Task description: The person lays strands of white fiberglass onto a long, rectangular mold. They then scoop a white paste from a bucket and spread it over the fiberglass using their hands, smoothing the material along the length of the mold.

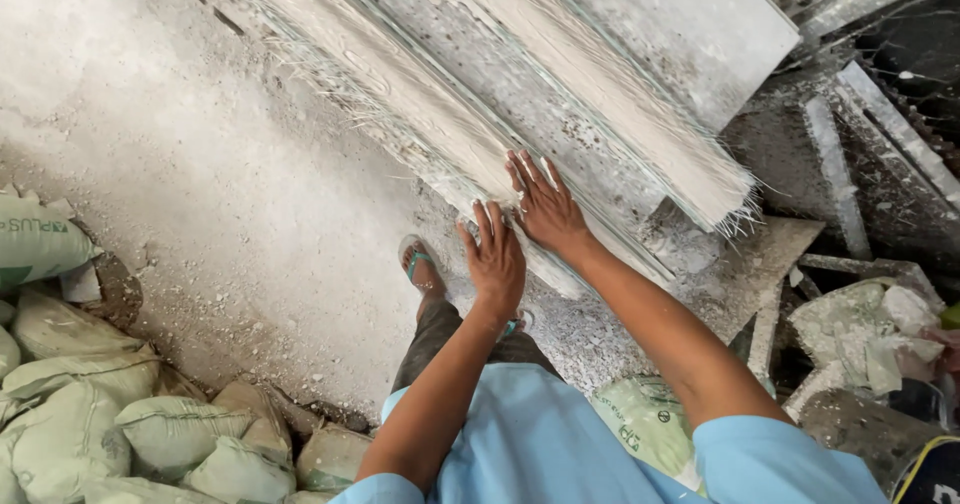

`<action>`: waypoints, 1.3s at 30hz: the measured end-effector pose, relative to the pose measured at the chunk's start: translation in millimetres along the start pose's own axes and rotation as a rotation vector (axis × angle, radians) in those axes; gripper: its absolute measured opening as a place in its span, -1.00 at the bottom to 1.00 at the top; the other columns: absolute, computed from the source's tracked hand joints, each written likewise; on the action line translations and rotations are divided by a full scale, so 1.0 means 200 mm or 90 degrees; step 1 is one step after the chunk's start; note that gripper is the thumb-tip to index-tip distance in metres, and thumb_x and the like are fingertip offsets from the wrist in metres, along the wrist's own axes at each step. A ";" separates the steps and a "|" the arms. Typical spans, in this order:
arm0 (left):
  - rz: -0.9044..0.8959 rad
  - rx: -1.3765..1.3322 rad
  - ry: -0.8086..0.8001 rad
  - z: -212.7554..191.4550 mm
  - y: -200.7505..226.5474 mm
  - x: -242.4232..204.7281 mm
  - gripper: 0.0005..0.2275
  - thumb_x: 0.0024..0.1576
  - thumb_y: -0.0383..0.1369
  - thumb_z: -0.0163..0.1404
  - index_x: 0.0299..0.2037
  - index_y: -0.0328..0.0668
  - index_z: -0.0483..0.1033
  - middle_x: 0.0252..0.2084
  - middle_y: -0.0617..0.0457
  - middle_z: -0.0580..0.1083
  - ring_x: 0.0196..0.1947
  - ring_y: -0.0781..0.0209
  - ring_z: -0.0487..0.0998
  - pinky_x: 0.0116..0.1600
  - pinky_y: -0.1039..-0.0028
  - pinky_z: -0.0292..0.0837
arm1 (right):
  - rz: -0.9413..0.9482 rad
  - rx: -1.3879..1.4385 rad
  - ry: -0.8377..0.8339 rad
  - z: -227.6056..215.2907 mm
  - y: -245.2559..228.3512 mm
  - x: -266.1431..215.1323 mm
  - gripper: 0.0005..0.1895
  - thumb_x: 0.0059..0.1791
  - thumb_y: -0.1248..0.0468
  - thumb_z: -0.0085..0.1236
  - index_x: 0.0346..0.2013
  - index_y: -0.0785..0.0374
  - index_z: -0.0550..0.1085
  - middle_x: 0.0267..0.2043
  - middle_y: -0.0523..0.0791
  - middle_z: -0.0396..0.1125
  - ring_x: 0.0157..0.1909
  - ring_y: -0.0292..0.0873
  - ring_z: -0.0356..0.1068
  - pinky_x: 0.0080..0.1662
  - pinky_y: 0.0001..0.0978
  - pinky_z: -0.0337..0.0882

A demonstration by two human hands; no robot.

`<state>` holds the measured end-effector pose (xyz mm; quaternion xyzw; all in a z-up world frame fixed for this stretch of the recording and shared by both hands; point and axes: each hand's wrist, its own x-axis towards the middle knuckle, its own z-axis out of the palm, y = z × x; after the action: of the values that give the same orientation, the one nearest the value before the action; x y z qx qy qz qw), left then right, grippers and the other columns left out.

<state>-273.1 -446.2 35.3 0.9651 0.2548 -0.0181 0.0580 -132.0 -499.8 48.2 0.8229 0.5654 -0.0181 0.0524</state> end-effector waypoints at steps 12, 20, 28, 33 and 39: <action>-0.005 -0.052 0.033 -0.05 -0.37 0.27 -0.55 0.16 -0.35 -0.14 0.26 -0.34 0.40 0.37 -0.19 0.18 0.49 -0.29 -0.03 0.45 -0.28 -0.28 | -0.008 0.005 -0.002 -0.04 -0.12 0.40 -0.17 0.07 0.08 -0.05 0.55 0.29 -0.10 0.64 -0.05 -0.23 0.65 -0.05 -0.33 0.52 -0.04 -0.25; -0.063 -0.046 0.010 -0.16 -0.82 0.61 -0.66 0.18 -0.34 -0.13 0.11 -0.26 0.52 0.39 -0.21 0.22 0.49 -0.31 -0.02 0.43 -0.30 -0.25 | -0.019 0.063 0.029 -0.07 -0.25 0.97 -0.19 0.07 0.11 -0.08 0.54 0.33 -0.10 0.63 -0.02 -0.22 0.64 -0.06 -0.32 0.53 -0.02 -0.26; -0.136 -0.054 0.018 -0.24 -1.21 0.94 -0.67 0.17 -0.35 -0.14 0.11 -0.20 0.52 0.40 -0.21 0.19 0.49 -0.32 -0.04 0.43 -0.30 -0.27 | -0.048 -0.019 0.063 -0.10 -0.36 1.51 -0.27 0.14 0.23 -0.19 0.57 0.32 -0.12 0.67 -0.07 -0.26 0.67 -0.10 -0.37 0.55 -0.10 -0.30; -0.166 -0.040 -0.028 -0.29 -1.50 1.17 -0.70 0.22 -0.36 -0.16 0.11 -0.18 0.50 0.42 -0.23 0.16 0.50 -0.34 -0.06 0.43 -0.30 -0.27 | -0.057 0.152 0.045 -0.20 -0.46 1.91 -0.18 0.11 0.11 -0.13 0.55 0.36 -0.20 0.65 -0.02 -0.28 0.65 -0.05 -0.39 0.53 -0.01 -0.30; -0.174 -0.047 0.126 -0.23 -2.03 1.58 -0.65 0.18 -0.34 -0.14 0.15 -0.15 0.51 0.39 -0.25 0.21 0.47 -0.37 -0.01 0.40 -0.34 -0.25 | -0.075 0.159 0.059 -0.21 -0.60 2.53 -0.18 0.09 0.12 -0.11 0.53 0.40 -0.16 0.63 -0.01 -0.27 0.63 -0.04 -0.37 0.51 0.04 -0.31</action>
<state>-197.4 64.7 19.3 0.9158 0.3883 0.0788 0.0649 -63.6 16.6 36.5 0.7883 0.6079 -0.0532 -0.0782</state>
